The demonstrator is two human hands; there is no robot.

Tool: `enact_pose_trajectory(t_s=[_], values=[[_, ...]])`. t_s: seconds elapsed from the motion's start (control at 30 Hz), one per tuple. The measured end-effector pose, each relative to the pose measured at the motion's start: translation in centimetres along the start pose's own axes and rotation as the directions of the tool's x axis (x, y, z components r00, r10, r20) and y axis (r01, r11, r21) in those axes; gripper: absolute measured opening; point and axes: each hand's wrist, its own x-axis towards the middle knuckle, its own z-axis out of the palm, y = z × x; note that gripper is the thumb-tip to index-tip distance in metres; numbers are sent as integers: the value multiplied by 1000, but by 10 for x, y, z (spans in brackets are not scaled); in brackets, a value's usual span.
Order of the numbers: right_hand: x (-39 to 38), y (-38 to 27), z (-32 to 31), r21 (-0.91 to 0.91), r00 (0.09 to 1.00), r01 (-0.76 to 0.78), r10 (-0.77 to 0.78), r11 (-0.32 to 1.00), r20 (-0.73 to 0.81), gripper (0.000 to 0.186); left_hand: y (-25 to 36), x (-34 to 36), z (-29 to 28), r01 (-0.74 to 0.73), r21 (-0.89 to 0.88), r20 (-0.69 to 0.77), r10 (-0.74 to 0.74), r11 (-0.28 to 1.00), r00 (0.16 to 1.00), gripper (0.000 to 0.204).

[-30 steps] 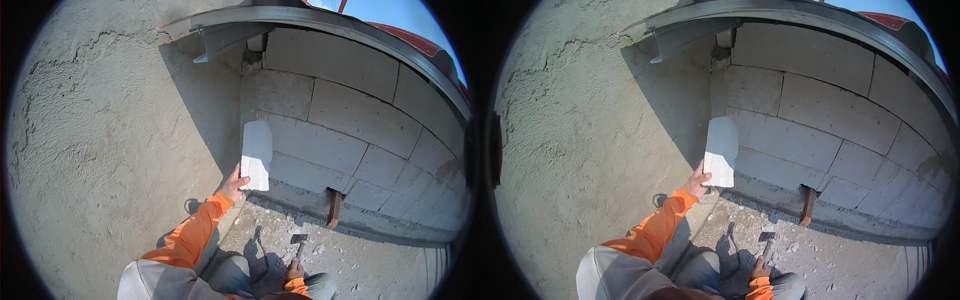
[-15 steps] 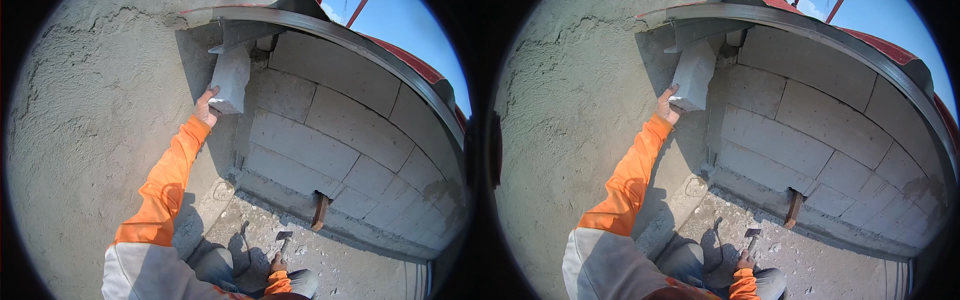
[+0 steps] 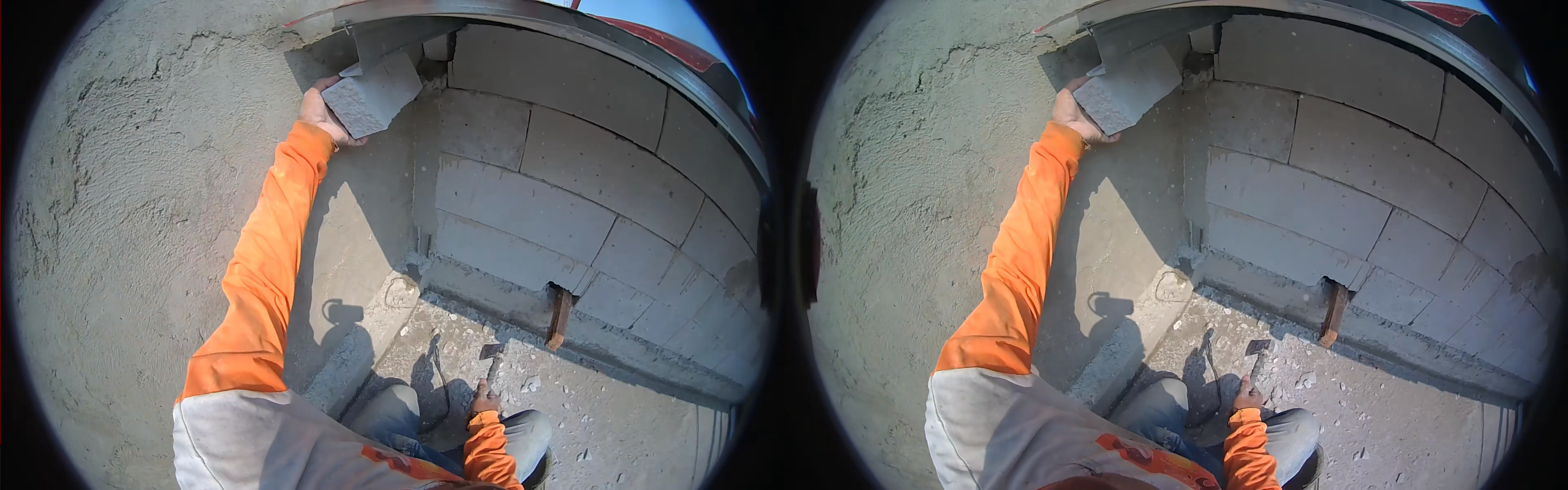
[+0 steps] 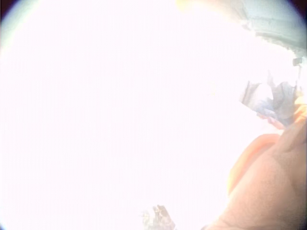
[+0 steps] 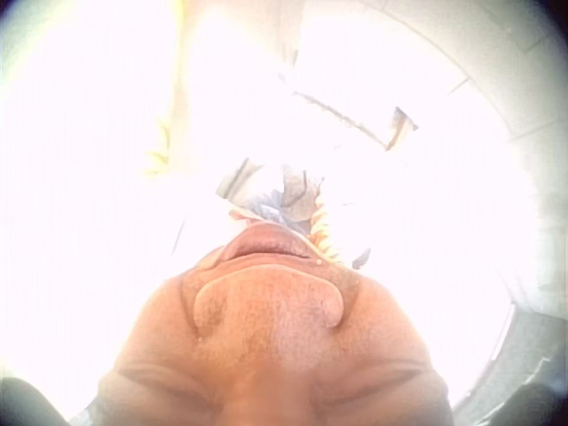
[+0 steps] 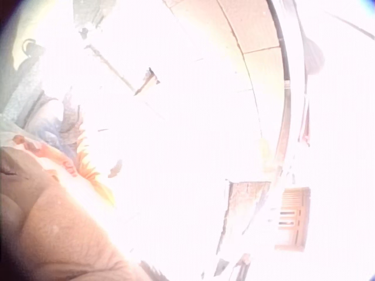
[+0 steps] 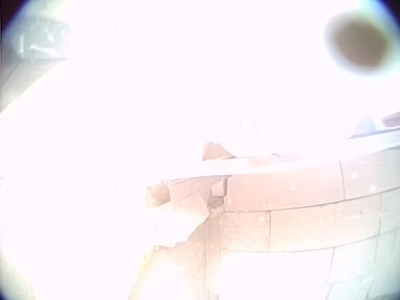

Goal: Installing and securing roof panels and masonry components at a roof edge.

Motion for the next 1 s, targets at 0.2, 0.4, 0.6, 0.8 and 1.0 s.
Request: enact_pose_trajectory(t_s=[0.2,0.4,0.6,0.8,1.0], values=[[-15,-22,0,-156,997,56,-63,986,-39,64,-37,-15,-2,54,106,-59,-48,993,997,40],[-33,-39,-10,-127,996,45,-53,991,-66,57,-179,-23,-69,436,123,-15,-438,891,899,55],[-48,-49,-11,-92,1000,9,-8,996,11,54,-397,-69,-167,918,-42,-77,-917,395,391,46],[-67,-21,-26,-201,998,-54,56,978,3,57,-516,-113,-200,993,-78,-480,-877,84,37,43],[-76,-16,-46,-296,995,-93,100,951,8,55,-528,-96,-197,1000,-10,-508,-861,24,16,49]])
